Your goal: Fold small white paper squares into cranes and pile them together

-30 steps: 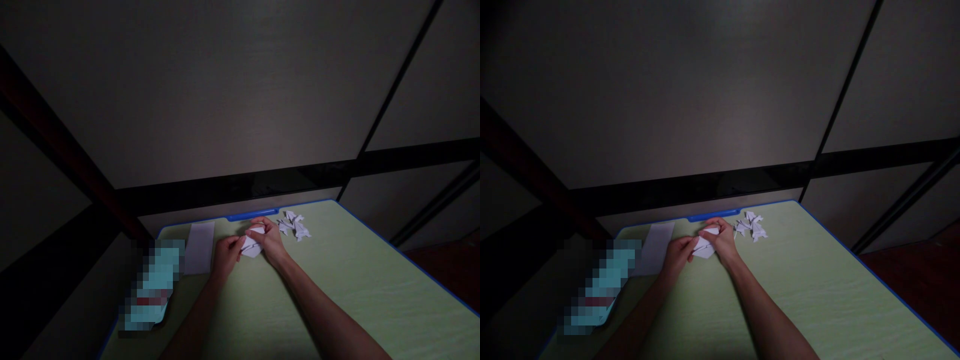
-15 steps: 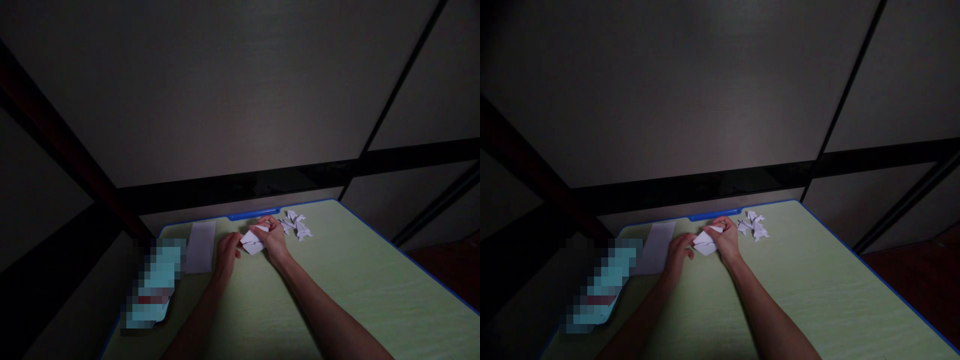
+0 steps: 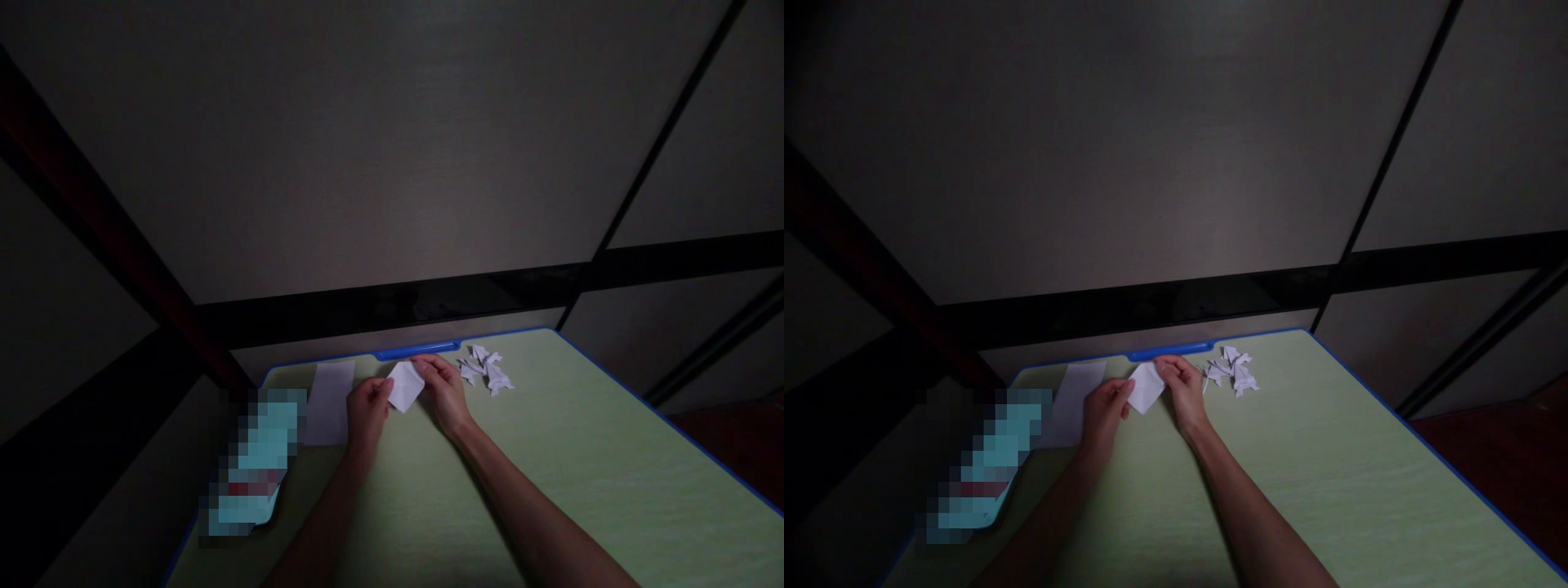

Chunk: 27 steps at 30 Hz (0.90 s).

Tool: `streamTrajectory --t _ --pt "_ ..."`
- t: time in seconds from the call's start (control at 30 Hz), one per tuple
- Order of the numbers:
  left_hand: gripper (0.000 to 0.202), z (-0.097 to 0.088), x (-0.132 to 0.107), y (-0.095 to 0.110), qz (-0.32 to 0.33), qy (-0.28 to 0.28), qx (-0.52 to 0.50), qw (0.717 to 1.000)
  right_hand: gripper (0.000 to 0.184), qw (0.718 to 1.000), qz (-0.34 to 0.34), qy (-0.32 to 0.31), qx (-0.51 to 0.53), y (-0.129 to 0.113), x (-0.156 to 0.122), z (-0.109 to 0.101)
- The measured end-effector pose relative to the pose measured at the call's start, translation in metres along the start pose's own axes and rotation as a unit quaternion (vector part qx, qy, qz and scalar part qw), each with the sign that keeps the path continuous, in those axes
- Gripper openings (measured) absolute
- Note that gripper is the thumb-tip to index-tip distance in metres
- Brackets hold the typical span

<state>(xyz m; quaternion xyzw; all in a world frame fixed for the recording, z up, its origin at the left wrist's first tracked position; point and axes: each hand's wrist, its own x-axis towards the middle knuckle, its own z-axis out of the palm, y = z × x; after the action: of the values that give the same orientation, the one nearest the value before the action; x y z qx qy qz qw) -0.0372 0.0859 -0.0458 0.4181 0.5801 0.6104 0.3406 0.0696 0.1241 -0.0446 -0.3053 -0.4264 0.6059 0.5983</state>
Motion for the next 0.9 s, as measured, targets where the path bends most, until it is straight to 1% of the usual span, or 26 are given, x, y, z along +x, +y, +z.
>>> streamTrajectory --t 0.1,0.3,0.47,0.67,0.8,0.9 --pt "0.025 -0.0007 0.0003 0.0004 -0.01 0.009 -0.015 1.0 0.013 1.0 0.002 -0.017 0.004 -0.0012 0.0005 -0.0023" --pt "0.028 -0.0004 0.0 0.0013 -0.019 0.005 -0.032 0.999 0.018 0.999 -0.01 -0.032 0.0 -0.0027 0.0005 -0.0033" --pt "0.026 -0.0002 -0.0008 0.0028 -0.021 -0.028 -0.026 0.999 0.015 0.999 -0.035 -0.026 -0.026 -0.0015 0.0021 -0.0028" --pt "0.021 0.0018 -0.0028 0.0048 -0.022 -0.077 0.003 0.997 0.019 0.996 -0.047 -0.039 -0.067 0.0026 0.0035 -0.0043" --pt "0.019 0.0028 -0.003 0.0036 -0.019 -0.079 0.018 0.997 0.021 0.992 -0.052 -0.063 -0.095 0.0041 0.0024 -0.0049" --pt "0.02 0.0023 -0.0033 0.0032 -0.015 -0.078 0.024 0.997 0.02 0.988 -0.076 -0.072 -0.111 0.0035 0.0018 -0.0049"
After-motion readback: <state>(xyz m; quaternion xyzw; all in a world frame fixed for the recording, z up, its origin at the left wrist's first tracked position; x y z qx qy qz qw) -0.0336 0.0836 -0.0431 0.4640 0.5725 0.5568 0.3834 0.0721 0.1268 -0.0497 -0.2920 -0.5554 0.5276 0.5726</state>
